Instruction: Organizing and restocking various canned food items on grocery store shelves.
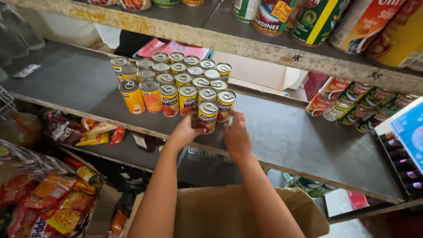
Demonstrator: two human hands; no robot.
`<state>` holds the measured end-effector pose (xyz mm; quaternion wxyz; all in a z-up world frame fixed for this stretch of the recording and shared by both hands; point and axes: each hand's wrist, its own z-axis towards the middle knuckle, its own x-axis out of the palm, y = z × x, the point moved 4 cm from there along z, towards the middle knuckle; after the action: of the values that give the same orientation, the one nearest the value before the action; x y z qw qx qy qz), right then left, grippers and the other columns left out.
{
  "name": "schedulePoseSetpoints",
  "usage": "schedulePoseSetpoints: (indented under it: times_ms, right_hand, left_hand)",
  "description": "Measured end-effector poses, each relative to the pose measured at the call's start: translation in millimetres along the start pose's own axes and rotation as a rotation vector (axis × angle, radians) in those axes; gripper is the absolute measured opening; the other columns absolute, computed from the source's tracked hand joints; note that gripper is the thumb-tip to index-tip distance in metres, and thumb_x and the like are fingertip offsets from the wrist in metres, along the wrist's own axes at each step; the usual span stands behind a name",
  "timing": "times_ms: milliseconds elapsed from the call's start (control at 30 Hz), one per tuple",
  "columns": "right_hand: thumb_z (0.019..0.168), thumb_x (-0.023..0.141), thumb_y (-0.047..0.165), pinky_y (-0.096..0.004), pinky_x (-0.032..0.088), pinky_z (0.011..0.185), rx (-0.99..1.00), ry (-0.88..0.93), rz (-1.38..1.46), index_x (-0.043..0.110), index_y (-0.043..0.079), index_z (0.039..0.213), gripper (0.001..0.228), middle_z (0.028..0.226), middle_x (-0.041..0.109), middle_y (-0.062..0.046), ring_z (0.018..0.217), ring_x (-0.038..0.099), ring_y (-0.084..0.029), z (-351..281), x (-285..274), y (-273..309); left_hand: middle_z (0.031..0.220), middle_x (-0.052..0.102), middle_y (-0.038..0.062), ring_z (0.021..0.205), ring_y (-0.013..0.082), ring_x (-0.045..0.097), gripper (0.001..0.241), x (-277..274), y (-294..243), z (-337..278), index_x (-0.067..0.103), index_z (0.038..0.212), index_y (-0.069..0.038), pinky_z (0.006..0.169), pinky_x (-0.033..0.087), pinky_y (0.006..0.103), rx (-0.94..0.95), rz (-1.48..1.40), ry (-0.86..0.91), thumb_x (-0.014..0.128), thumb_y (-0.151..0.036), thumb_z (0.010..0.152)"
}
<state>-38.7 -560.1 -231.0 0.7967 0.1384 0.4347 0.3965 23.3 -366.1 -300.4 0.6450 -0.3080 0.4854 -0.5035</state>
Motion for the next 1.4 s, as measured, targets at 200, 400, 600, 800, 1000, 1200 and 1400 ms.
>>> schedulePoseSetpoints:
  times_ms: [200,400,600,800,1000,1200,1400]
  right_hand:
    - [0.082,0.068,0.003,-0.042,0.058,0.080,0.212,0.001,0.151,0.012,0.009,0.157,0.093,0.150,0.048,-0.020,0.093,0.074,-0.031,8.8,13.0,-42.7]
    - [0.082,0.073,0.011,-0.037,0.057,0.083,0.341,0.129,0.308,-0.004,0.015,0.160,0.110,0.154,0.050,-0.010,0.097,0.071,-0.025,23.6,30.8,-72.3]
    - [0.087,0.074,0.039,-0.042,0.052,0.087,0.534,0.175,-0.068,0.034,0.026,0.159,0.084,0.133,0.066,-0.009,0.099,0.068,-0.024,22.7,20.5,-58.6]
    - [0.070,0.093,0.024,-0.039,0.056,0.081,0.246,-0.047,0.075,0.059,0.009,0.126,0.068,0.116,0.069,-0.013,0.095,0.067,-0.024,15.2,20.0,-67.9]
    - [0.074,0.088,0.024,-0.034,0.055,0.075,0.483,0.076,0.289,0.052,0.011,0.134,0.071,0.122,0.072,-0.007,0.085,0.067,-0.020,8.1,21.2,-67.7]
    - [0.073,0.092,0.021,-0.036,0.055,0.093,0.303,0.057,0.293,0.041,0.007,0.138,0.084,0.125,0.069,-0.014,0.110,0.068,-0.023,9.1,21.0,-61.8]
    - [0.070,0.096,0.019,-0.045,0.055,0.089,0.187,-0.057,0.005,0.054,0.004,0.122,0.068,0.118,0.066,-0.021,0.108,0.066,-0.036,6.5,15.9,-58.8]
  left_hand:
    - [0.104,0.075,0.009,0.096,0.0178,0.073,0.062,-1.3,-24.9,-11.7,0.053,0.128,-0.005,0.085,0.059,0.0355,-0.080,-0.267,0.070,0.085,-0.007,0.075]
    - [0.105,0.076,0.008,0.098,0.0174,0.073,0.056,0.7,-35.8,-16.5,0.057,0.119,-0.004,0.087,0.057,0.0341,-0.037,-0.190,0.093,0.089,-0.011,0.073]
    - [0.107,0.077,0.008,0.098,0.0189,0.074,0.059,-6.0,-65.3,-30.2,0.058,0.123,-0.005,0.088,0.057,0.0344,-0.016,-0.128,0.088,0.088,-0.018,0.074]
    - [0.114,0.075,0.014,0.104,0.0257,0.072,0.066,-12.1,-77.9,-37.1,0.060,0.129,-0.004,0.088,0.054,0.0377,-0.004,0.111,0.006,0.088,-0.026,0.074]
    - [0.111,0.076,0.009,0.097,0.0180,0.075,0.062,-5.7,-50.9,-27.0,0.055,0.132,-0.003,0.085,0.059,0.0334,-0.030,-0.163,-0.002,0.083,-0.017,0.078]
    - [0.108,0.076,0.009,0.098,0.0171,0.075,0.060,-3.9,-45.7,-26.2,0.054,0.132,-0.003,0.084,0.060,0.0328,-0.027,-0.227,0.016,0.080,-0.011,0.079]
    - [0.109,0.076,0.009,0.099,0.0171,0.074,0.060,-3.1,-46.2,-27.6,0.053,0.131,-0.003,0.086,0.059,0.0327,-0.009,-0.258,0.044,0.082,-0.013,0.080]
